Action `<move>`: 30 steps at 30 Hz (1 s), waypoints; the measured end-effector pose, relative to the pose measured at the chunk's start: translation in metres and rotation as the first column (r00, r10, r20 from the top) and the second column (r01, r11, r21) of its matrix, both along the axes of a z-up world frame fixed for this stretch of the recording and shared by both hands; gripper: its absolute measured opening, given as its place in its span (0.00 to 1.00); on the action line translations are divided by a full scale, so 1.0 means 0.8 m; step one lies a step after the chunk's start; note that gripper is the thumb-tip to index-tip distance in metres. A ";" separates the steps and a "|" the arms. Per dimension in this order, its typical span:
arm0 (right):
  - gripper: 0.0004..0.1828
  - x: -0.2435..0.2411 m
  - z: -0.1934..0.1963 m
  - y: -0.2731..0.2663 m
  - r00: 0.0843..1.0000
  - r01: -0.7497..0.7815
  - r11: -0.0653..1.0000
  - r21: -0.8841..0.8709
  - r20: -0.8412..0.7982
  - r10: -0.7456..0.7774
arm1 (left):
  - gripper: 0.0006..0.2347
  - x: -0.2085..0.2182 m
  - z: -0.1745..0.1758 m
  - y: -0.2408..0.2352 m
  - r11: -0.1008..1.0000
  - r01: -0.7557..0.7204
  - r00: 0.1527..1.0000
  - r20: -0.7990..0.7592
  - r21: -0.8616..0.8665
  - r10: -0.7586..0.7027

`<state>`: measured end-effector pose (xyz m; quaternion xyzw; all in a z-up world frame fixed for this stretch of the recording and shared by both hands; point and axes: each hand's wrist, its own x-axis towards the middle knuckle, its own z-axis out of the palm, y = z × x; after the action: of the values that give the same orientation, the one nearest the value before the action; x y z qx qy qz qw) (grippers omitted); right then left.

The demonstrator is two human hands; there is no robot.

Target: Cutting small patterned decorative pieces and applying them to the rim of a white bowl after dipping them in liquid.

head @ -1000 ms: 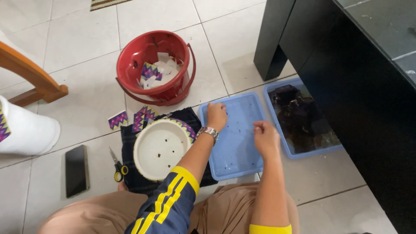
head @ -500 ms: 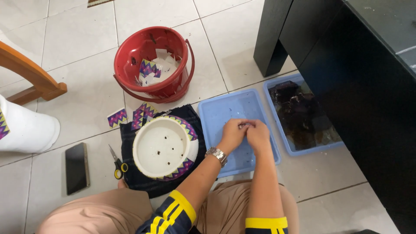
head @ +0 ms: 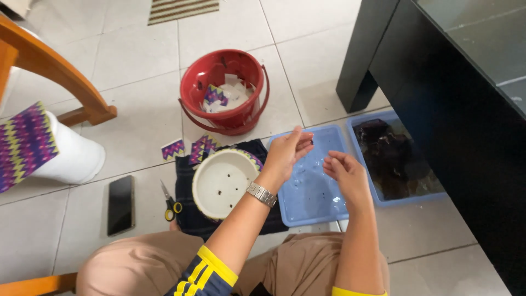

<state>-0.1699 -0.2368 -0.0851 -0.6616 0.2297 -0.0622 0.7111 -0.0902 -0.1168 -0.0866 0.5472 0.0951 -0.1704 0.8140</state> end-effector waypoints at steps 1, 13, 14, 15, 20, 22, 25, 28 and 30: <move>0.14 -0.002 0.004 0.004 1.000 -0.021 1.000 0.006 0.012 0.021 | 0.14 0.003 -0.001 0.004 0.999 -0.001 1.000 0.017 -0.044 0.001; 0.16 -0.004 0.057 0.013 0.961 -0.045 0.998 -0.043 -0.275 0.032 | 0.09 0.151 0.133 0.114 0.899 -0.433 0.829 0.360 -0.069 0.427; 0.16 0.001 0.061 0.015 0.962 -0.047 0.998 -0.039 -0.270 0.035 | 0.09 0.154 0.145 0.120 0.898 -0.435 0.826 0.366 -0.068 0.428; 0.15 0.003 0.064 0.016 0.951 -0.048 0.997 -0.065 -0.310 0.026 | 0.09 0.156 0.155 0.124 0.840 -0.517 0.800 0.443 0.165 0.405; 0.15 0.018 0.047 0.013 0.924 -0.056 0.986 -0.155 -0.383 -0.008 | 0.24 0.248 0.031 0.174 0.011 -0.443 0.833 0.417 0.896 -0.363; 0.16 0.021 0.029 0.005 0.900 -0.129 0.957 -0.259 -0.436 0.003 | 0.12 0.246 0.017 0.177 -0.172 -0.014 0.940 -0.046 0.985 -0.338; 0.15 0.024 0.018 0.000 0.921 -0.146 0.943 -0.299 -0.389 0.019 | 0.20 0.242 0.023 0.172 -0.148 -0.261 0.938 0.214 0.954 -0.273; 0.15 0.028 0.002 -0.007 0.932 -0.135 0.942 -0.307 -0.361 0.016 | 0.07 0.216 0.056 0.150 -0.244 -0.094 0.970 0.033 0.965 -0.241; 0.14 0.034 -0.029 -0.017 0.961 -0.100 0.923 -0.371 -0.278 -0.008 | 0.04 0.238 0.019 0.148 -0.062 -0.427 0.846 0.374 0.902 -0.380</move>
<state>-0.1424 -0.2505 -0.1083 -0.7946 0.2936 0.0033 0.5314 0.1002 0.0013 -0.0712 0.9811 -0.0315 0.1293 0.1408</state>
